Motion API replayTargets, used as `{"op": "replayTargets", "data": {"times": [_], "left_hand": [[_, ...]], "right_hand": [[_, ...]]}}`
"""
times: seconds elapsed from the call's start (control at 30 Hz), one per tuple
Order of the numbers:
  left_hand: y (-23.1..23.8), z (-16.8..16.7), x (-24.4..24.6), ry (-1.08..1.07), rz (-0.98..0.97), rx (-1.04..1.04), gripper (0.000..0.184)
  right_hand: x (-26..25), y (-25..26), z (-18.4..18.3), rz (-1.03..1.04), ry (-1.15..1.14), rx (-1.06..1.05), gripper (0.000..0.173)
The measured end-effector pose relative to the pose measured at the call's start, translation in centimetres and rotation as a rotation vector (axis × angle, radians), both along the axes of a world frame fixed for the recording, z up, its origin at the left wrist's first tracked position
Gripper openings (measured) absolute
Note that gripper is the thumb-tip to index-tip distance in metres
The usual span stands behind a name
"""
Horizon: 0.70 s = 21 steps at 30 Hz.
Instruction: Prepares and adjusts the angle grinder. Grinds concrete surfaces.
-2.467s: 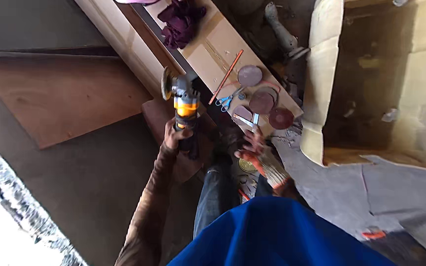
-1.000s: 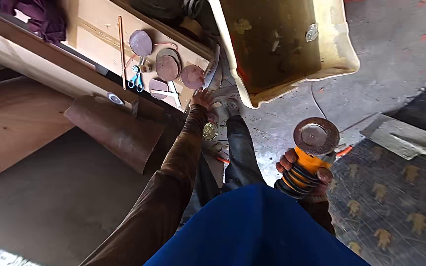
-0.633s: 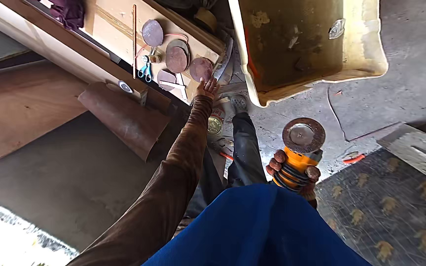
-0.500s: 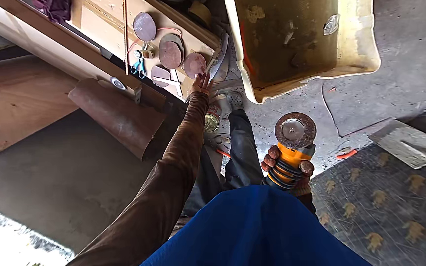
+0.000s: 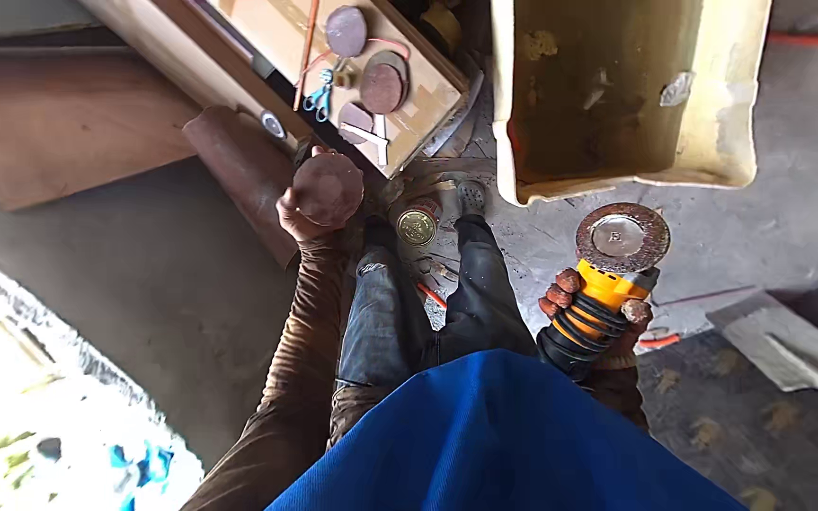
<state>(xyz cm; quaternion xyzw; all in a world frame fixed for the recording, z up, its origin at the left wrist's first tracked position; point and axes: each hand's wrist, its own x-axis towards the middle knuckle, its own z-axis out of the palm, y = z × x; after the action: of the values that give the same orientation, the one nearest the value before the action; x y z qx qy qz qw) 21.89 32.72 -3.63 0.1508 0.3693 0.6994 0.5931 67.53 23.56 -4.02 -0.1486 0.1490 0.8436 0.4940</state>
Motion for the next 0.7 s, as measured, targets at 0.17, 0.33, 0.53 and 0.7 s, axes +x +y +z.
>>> {"op": "replayTargets", "data": {"times": [0.17,0.33,0.53,0.7], "left_hand": [[0.4,11.5,-2.5,-0.26,0.077,0.231,0.077],[-4.1,15.2,-0.6,-0.187,0.221,0.198,0.089],[-12.3,9.9,3.6,-0.479,0.334,-0.142,0.101],[-20.0,9.7,4.3,-0.664,0.373,-0.225,0.1]], "right_hand": [[-0.4,4.3,4.9,0.145,0.031,0.096,0.071],[-3.2,7.3,10.4,0.248,0.002,0.285,0.084],[-6.5,6.2,9.4,0.409,0.0,0.172,0.078],[-11.2,4.3,10.6,0.51,0.038,0.079,0.079]]}}
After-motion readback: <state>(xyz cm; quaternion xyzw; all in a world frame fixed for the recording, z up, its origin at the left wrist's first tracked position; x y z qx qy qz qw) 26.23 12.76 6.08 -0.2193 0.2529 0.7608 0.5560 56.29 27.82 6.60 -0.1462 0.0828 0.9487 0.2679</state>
